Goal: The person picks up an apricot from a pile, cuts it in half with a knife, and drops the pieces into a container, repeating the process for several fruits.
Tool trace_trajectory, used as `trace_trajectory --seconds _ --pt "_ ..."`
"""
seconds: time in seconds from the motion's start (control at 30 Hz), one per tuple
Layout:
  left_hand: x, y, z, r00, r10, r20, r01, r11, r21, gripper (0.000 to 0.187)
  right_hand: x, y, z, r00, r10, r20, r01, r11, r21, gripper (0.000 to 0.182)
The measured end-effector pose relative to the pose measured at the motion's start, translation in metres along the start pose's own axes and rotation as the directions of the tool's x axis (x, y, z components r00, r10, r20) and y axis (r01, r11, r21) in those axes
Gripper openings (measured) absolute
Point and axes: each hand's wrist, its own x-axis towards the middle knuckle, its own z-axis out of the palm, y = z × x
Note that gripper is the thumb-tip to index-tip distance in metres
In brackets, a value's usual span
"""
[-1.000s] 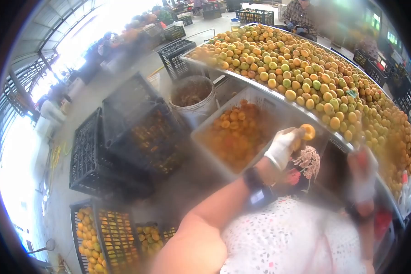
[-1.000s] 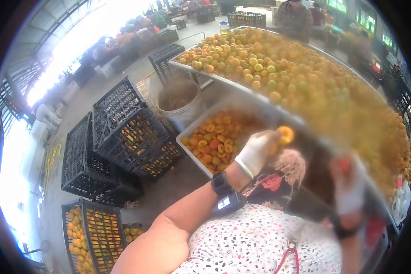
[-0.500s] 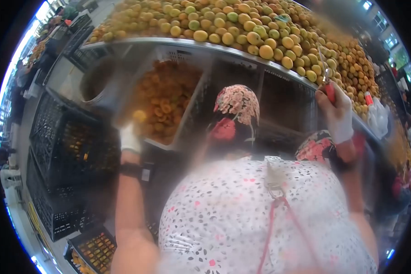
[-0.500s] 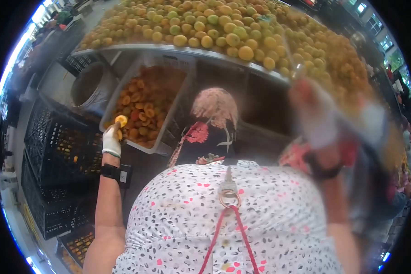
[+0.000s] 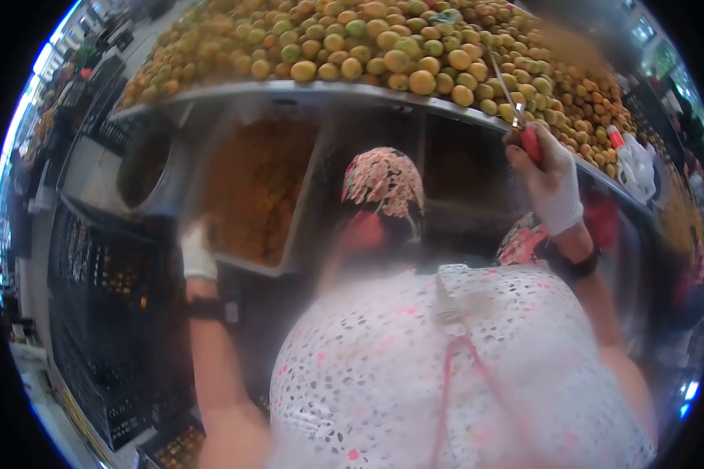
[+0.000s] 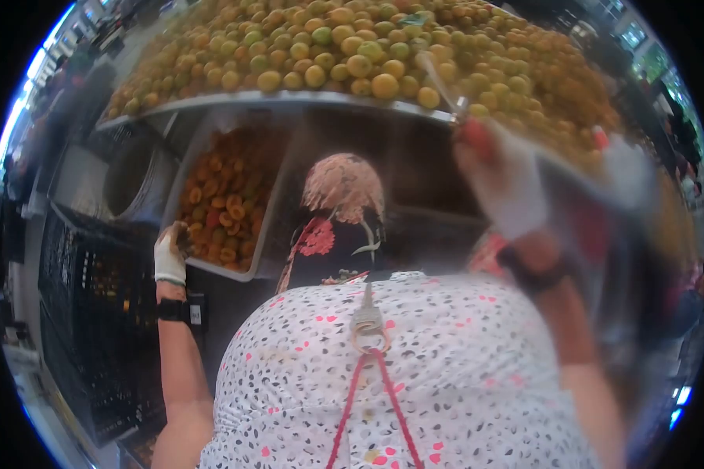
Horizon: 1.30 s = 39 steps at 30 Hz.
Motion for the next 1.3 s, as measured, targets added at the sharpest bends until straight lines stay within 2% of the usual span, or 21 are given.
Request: trace_trajectory --seconds 0.07,0.1,0.17,0.2,0.23,0.3,0.37,0.43,0.57,0.67,0.77,0.83,0.87,0.9,0.97,1.03,1.1,1.13,1.23,1.27,1.3 --pt "0.0 -0.003 0.006 0.992 0.073 0.1 -0.074 0.997 0.008 0.024 0.0 -0.011 -0.008 1.0 0.012 0.011 -0.013 0.994 0.108 0.017" --pt "0.003 -0.005 0.009 0.982 0.132 0.132 -0.134 0.991 0.004 0.024 0.003 0.001 -0.007 0.987 -0.151 -0.053 0.154 0.986 0.059 0.019" --pt "0.026 -0.018 -0.001 0.965 0.065 0.254 -0.03 0.99 -0.14 0.025 0.009 0.014 -0.012 0.973 -0.223 -0.051 0.206 0.952 -0.229 0.022" --pt "0.029 -0.018 0.0 0.954 0.131 0.269 -0.113 0.99 -0.083 0.025 0.008 0.019 -0.015 0.991 -0.123 -0.058 0.113 0.982 -0.15 0.023" --pt "0.033 -0.011 0.004 0.939 0.204 0.276 -0.203 0.979 -0.031 0.026 0.009 0.026 -0.018 0.985 -0.147 -0.089 0.124 0.967 -0.22 0.025" --pt "0.02 0.015 0.022 0.944 0.146 0.296 -0.113 0.986 -0.125 0.026 0.002 0.037 -0.017 0.973 -0.125 -0.194 0.092 0.981 -0.17 0.023" --pt "-0.016 0.064 0.047 0.944 0.051 0.326 -0.011 0.992 -0.123 0.023 -0.007 0.042 -0.027 0.982 -0.031 -0.188 0.022 0.999 -0.049 0.02" --pt "-0.02 0.085 0.067 0.935 0.115 0.336 -0.054 0.981 -0.186 0.021 -0.018 0.043 -0.04 0.975 0.011 -0.222 -0.014 1.0 -0.015 0.019" --pt "-0.037 0.136 0.108 0.825 0.201 0.528 -0.096 0.971 -0.22 0.023 -0.031 0.055 -0.073 0.96 0.066 -0.271 -0.078 0.996 -0.034 0.008" --pt "-0.058 0.172 0.162 0.742 0.24 0.626 -0.144 0.969 -0.201 0.024 -0.046 0.064 -0.098 0.93 0.159 -0.331 -0.114 0.982 0.151 0.01" --pt "-0.075 0.202 0.219 0.686 0.262 0.679 -0.183 0.965 -0.187 0.025 -0.066 0.082 -0.131 0.895 0.25 -0.37 -0.227 0.968 0.105 0.013" --pt "-0.082 0.221 0.259 0.541 0.288 0.791 -0.287 0.946 -0.148 0.033 -0.08 0.102 -0.143 0.861 0.285 -0.421 -0.262 0.959 0.112 0.013" --pt "-0.095 0.228 0.279 0.454 0.413 0.79 -0.57 0.816 -0.1 0.032 -0.088 0.113 -0.149 0.835 0.311 -0.454 -0.289 0.95 0.119 0.013" --pt "-0.103 0.233 0.301 0.434 0.409 0.803 -0.573 0.813 -0.104 0.032 -0.095 0.123 -0.155 0.822 0.322 -0.47 -0.302 0.946 0.119 0.013" --pt "-0.113 0.241 0.342 0.258 0.51 0.821 -0.778 0.613 -0.136 0.031 -0.109 0.144 -0.166 0.795 0.357 -0.49 -0.362 0.928 0.088 0.014" --pt "-0.128 0.258 0.384 0.3 0.436 0.849 -0.743 0.665 -0.079 0.03 -0.12 0.16 -0.171 0.77 0.385 -0.508 -0.406 0.911 0.075 0.014" --pt "-0.149 0.266 0.429 0.185 0.423 0.887 -0.837 0.541 -0.084 0.03 -0.128 0.179 -0.174 0.7 0.529 -0.48 -0.49 0.844 0.216 0.015" --pt "-0.151 0.268 0.451 0.203 0.379 0.903 -0.819 0.571 -0.055 0.032 -0.132 0.192 -0.174 0.662 0.607 -0.441 -0.516 0.795 0.32 0.016" --pt "-0.152 0.265 0.522 0.124 0.351 0.928 -0.868 0.491 -0.069 0.032 -0.133 0.216 -0.171 0.633 0.638 -0.438 -0.553 0.769 0.321 0.014" --pt "-0.159 0.273 0.549 0.059 0.249 0.967 -0.846 0.526 -0.084 0.031 -0.132 0.224 -0.17 0.626 0.648 -0.433 -0.563 0.76 0.323 0.014" --pt "-0.166 0.282 0.575 0.132 0.099 0.986 -0.78 0.625 0.042 0.03 -0.13 0.232 -0.169 0.616 0.662 -0.426 -0.583 0.747 0.319 0.014"
